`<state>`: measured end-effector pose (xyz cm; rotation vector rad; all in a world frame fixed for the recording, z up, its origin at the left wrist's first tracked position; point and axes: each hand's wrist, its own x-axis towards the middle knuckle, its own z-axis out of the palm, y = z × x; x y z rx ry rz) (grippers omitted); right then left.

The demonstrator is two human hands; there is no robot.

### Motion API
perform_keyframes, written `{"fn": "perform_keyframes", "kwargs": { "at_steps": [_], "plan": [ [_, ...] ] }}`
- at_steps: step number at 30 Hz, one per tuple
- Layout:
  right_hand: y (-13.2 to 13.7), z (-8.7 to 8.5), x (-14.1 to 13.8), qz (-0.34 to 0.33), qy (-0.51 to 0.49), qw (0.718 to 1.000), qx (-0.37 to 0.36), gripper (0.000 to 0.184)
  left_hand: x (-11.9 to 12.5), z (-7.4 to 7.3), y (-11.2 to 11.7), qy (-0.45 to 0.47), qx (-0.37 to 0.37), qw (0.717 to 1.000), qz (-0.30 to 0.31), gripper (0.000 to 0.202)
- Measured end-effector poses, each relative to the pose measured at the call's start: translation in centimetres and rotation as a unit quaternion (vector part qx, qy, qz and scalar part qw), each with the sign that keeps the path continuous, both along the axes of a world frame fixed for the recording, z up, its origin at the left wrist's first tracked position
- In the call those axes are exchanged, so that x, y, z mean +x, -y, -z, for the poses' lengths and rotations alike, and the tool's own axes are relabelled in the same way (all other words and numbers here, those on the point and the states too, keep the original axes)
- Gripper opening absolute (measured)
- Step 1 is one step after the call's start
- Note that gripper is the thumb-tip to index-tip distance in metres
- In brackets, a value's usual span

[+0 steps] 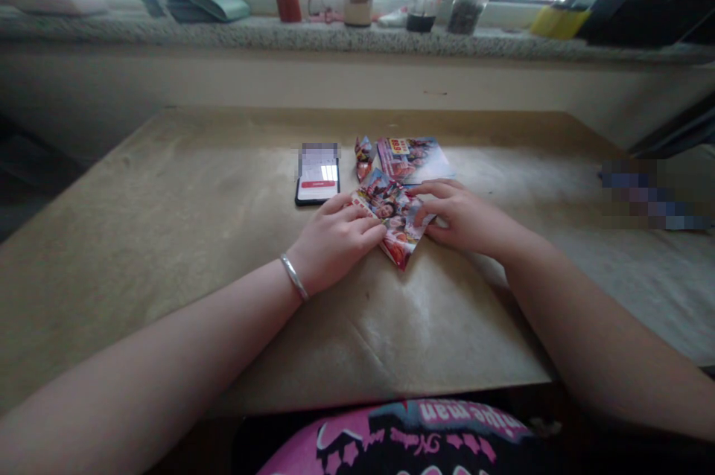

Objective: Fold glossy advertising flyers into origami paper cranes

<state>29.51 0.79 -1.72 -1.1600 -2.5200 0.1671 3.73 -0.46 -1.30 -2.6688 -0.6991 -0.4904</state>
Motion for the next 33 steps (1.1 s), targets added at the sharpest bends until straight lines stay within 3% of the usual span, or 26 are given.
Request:
{"fn": "perform_keyframes", "kwargs": {
  "at_steps": [4,10,19,24,33],
  "plan": [
    [0.21,0.00,-0.35,-0.008,0.000,1.000,-0.003,0.016,0.15,0.39,-0.27,0.005,-0.024,0.999,0.046,0.019],
    [0.28,-0.25,-0.37,-0.030,0.013,0.999,-0.023,0.020,0.33,0.27,0.07,0.005,-0.088,0.994,0.063,0.022],
    [0.37,-0.37,-0.36,-0.049,0.028,0.998,-0.009,0.015,0.30,-0.07,0.30,-0.026,-0.105,0.985,0.135,0.023],
    [0.48,-0.47,-0.50,-0.055,0.024,0.998,-0.015,0.016,0.25,0.29,0.17,-0.016,-0.098,0.987,0.129,0.023],
    [0.17,0.24,-0.86,0.017,-0.027,0.999,-0.001,0.015,0.36,0.50,0.07,-0.002,-0.082,0.989,0.125,0.024]
  ]
}}
